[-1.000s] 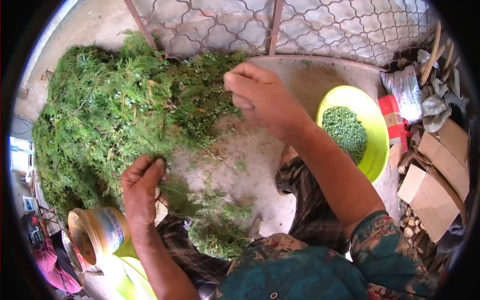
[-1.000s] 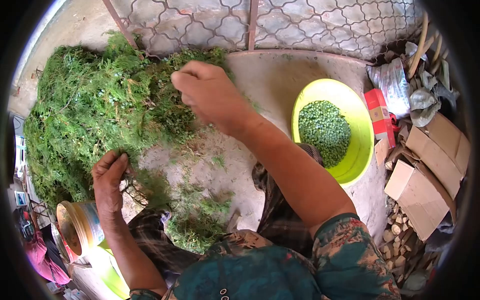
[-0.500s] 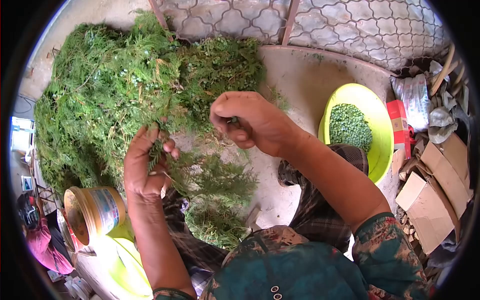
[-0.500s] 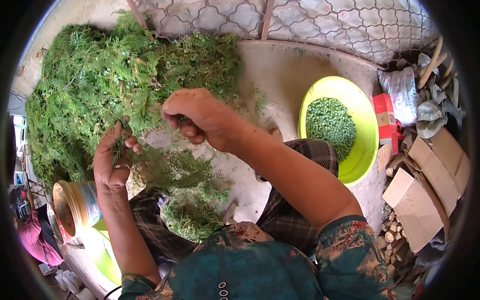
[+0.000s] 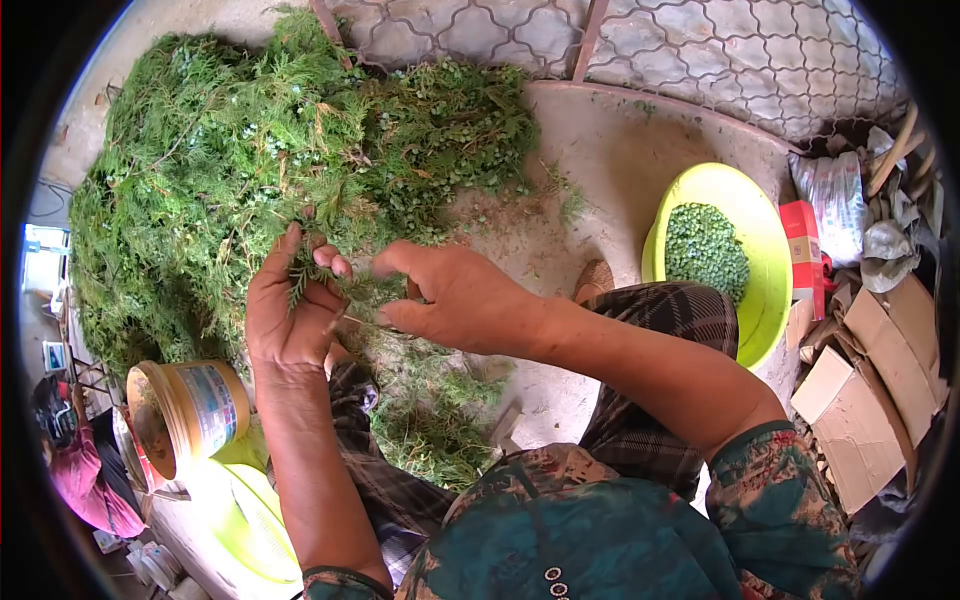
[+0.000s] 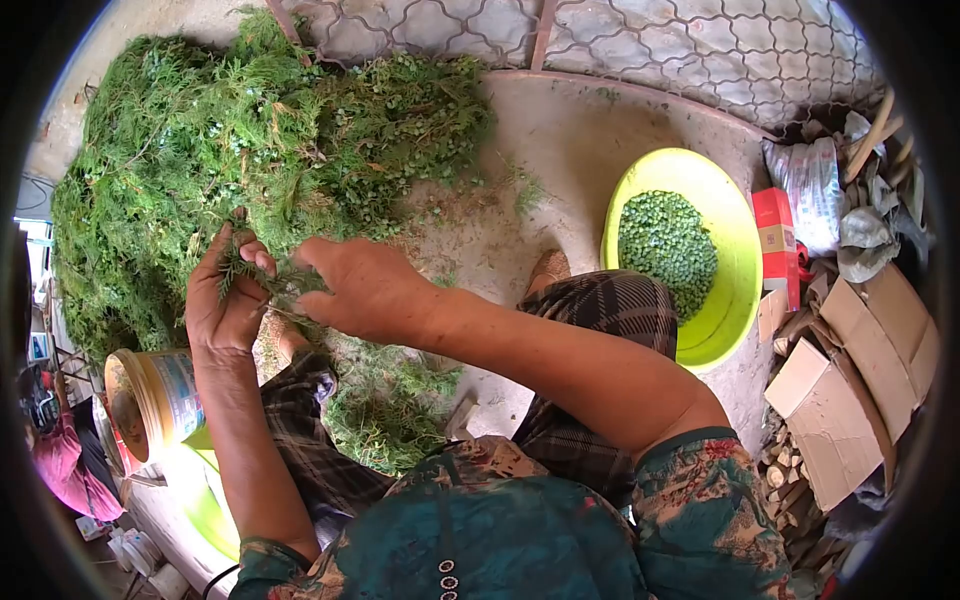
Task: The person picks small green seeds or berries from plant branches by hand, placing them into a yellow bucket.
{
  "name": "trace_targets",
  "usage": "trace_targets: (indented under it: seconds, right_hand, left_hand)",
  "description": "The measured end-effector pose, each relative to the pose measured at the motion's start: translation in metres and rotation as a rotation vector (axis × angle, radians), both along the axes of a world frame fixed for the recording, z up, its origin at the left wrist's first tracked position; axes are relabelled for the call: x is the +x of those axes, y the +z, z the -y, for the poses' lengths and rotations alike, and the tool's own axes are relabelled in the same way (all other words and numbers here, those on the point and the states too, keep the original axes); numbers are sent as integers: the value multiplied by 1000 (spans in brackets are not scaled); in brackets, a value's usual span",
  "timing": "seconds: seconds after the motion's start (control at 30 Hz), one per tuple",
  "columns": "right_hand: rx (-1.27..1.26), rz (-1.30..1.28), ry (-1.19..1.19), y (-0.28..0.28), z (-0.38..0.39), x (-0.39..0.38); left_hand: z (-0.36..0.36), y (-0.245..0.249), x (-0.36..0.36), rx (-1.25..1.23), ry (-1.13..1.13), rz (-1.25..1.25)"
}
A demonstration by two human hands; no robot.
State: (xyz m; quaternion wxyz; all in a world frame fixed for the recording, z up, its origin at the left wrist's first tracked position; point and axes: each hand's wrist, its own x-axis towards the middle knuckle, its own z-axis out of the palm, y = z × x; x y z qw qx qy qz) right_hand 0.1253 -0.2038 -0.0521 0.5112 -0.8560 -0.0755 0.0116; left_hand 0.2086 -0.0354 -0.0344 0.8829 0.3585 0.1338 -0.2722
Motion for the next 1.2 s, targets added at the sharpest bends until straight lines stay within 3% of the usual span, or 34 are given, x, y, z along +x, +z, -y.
trace_targets:
  seconds: [0.1, 0.2, 0.27, 0.4, 0.53, 0.6, 0.63, 0.67, 0.73, 0.77, 0.83, 0.9, 0.97, 1.07, 1.2]
  right_hand:
    - [79, -41, -17, 0, -6, -1]
    - [96, 166, 22, -4, -12, -2]
    - [-182, 203, -70, 1, -16, -4]
    - [-294, 190, -28, 5, -11, 5]
    - [-404, 397, -59, 4, -2, 17]
    - [-427, 485, -97, 6, 8, 26]
    - [-370, 522, -161, 8, 14, 32]
    - [-308, 549, -224, 10, 19, 34]
    - [-328, 575, -294, 17, 25, 37]
    - [-291, 617, -263, 19, 26, 37]
    - [-252, 662, -217, 24, 23, 34]
    - [-413, 659, -78, 31, 12, 21]
    - [-419, 721, 25, 31, 7, 15]
    - [-452, 817, 174, 25, -1, 4]
    - [-415, 718, 260, 8, -9, -6]
  left_hand:
    - [2, -3, 0, -26, 94, -25]
    - [0, -13, 1, 63, 213, 12]
    - [-4, -15, 4, -103, 44, -58]
    - [12, -10, -9, -42, 149, 15]
    - [7, -4, -8, -83, 139, 136]
    - [5, 4, -12, 243, 199, 234]
    - [15, 17, -20, 544, 214, 290]
    - [9, 19, -25, 530, 213, 304]
    - [-3, 19, -28, 646, -202, 359]
    - [-2, 17, -25, 641, -202, 366]
    - [-2, 8, -19, -40, -501, 4]
    - [12, 23, -23, -22, -394, -99]
    - [17, 27, -22, -79, -248, -212]
    - [5, -17, -10, -35, -196, -22]
    - [9, -20, -10, -45, -193, -71]
